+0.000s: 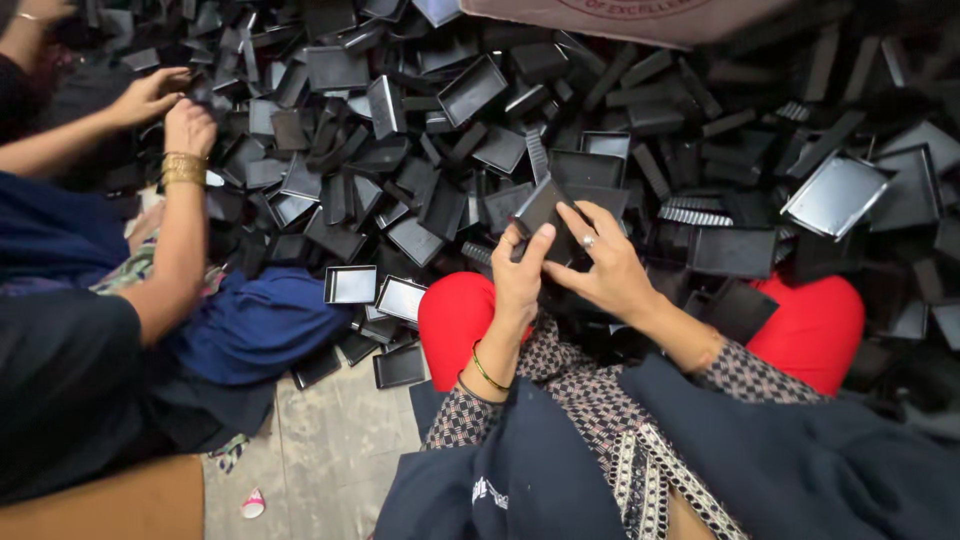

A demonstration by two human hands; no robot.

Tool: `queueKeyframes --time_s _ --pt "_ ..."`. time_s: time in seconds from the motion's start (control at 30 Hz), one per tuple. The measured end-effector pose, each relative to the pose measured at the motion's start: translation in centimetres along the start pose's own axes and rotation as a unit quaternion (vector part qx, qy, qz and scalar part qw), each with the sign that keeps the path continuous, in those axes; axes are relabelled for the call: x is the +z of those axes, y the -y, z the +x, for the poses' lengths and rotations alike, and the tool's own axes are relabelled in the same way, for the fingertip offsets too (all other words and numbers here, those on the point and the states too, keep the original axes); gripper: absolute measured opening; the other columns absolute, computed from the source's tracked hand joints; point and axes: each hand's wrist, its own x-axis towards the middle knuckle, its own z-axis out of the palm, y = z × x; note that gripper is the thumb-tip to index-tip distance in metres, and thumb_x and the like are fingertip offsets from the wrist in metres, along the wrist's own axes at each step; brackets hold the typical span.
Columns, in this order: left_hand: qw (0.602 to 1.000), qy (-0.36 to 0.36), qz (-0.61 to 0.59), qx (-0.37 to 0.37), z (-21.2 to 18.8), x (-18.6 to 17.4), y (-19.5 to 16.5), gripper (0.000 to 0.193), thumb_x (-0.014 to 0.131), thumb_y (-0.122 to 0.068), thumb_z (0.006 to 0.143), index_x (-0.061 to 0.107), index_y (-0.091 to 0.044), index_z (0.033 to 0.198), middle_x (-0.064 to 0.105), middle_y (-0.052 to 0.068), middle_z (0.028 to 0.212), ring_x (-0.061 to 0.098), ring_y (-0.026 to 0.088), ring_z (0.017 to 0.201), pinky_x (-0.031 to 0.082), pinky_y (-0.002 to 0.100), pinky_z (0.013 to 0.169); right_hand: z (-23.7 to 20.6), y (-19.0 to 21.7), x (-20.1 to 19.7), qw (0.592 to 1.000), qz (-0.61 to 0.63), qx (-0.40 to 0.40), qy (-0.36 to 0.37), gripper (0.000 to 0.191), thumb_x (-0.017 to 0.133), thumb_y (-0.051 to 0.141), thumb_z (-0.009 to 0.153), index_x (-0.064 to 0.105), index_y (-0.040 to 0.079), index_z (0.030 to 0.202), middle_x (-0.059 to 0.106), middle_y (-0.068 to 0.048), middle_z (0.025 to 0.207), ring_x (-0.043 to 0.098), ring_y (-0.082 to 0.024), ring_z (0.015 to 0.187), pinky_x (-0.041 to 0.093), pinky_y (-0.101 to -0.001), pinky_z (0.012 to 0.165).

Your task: The person sits on the floor and repeatedly picks up small black plastic cases from a large pile, opens them, and places them into a cardboard box. The action is continuous and repetitive throughout the clip.

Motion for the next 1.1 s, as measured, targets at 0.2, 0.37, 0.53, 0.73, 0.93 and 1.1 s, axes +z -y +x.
queueKeyframes --time_s 0.2,0.37,0.53,0.73,0.93,1.1 --pt "0.983 -0.011 -0.184 -0.027 0.8 -1.3 -1.8 0.073 0.032 -0.061 0.104 0.057 0.000 0.135 0.065 0.010 0.124 0.064 0.022 0.113 0.052 0.036 0.102 -1.0 -0.9 0.9 0.966 0.220 0.116 0.066 0.061 0.084 0.020 0.083 0.063 0.003 0.137 0.065 -0.016 0.138 0.064 -0.025 0.125 0.050 -0.0357 0.108" --pt "0.987 0.007 -0.158 -0.033 0.5 -0.3 -1.7 0.079 0.027 -0.063 0.105 0.053 0.002 0.141 0.065 0.014 0.128 0.063 0.022 0.117 0.050 0.036 0.105 -2.2 -1.5 1.7 0.978 0.164 0.119 0.053 0.060 0.085 0.020 0.078 0.067 0.003 0.133 0.065 -0.017 0.139 0.064 -0.026 0.126 0.051 -0.0355 0.107" --pt "0.994 0.020 -0.085 0.069 -0.6 1.2 -1.3 0.055 0.060 -0.021 0.102 0.044 0.005 0.148 0.059 0.016 0.136 0.059 0.022 0.121 0.048 0.035 0.107 -2.0 -1.2 1.8 0.984 0.156 0.080 0.038 0.061 0.086 0.018 0.080 0.065 0.004 0.136 0.062 -0.017 0.145 0.063 -0.028 0.131 0.048 -0.0374 0.110" --pt "0.986 0.025 -0.159 0.040 -1.4 1.2 -3.6 0.061 0.059 0.008 0.090 0.042 0.010 0.149 0.054 0.022 0.148 0.055 0.029 0.137 0.047 0.039 0.114 -4.3 -6.4 3.1 0.915 0.362 0.165 0.071 0.068 0.078 0.012 0.085 0.049 0.006 0.146 0.057 -0.012 0.144 0.058 -0.021 0.128 0.047 -0.0344 0.108" --pt "0.986 0.054 -0.122 0.097 -3.1 2.7 -5.8 0.061 0.062 0.009 0.092 0.043 0.012 0.150 0.055 0.025 0.149 0.054 0.034 0.140 0.046 0.043 0.119 -0.9 -2.5 1.1 0.801 0.510 0.297 0.105 0.045 0.074 0.004 0.094 0.060 -0.007 0.135 0.070 -0.011 0.120 0.067 -0.017 0.106 0.055 -0.0318 0.095" --pt "0.972 0.124 -0.138 0.144 -3.4 1.6 -6.2 0.063 0.063 0.000 0.098 0.037 -0.002 0.156 0.054 0.015 0.148 0.053 0.025 0.140 0.040 0.038 0.123 7.3 6.2 -9.1 0.992 0.077 -0.077 -0.068 0.038 0.080 0.010 0.088 0.068 0.001 0.122 0.072 -0.008 0.113 0.068 -0.017 0.101 0.058 -0.0314 0.090"
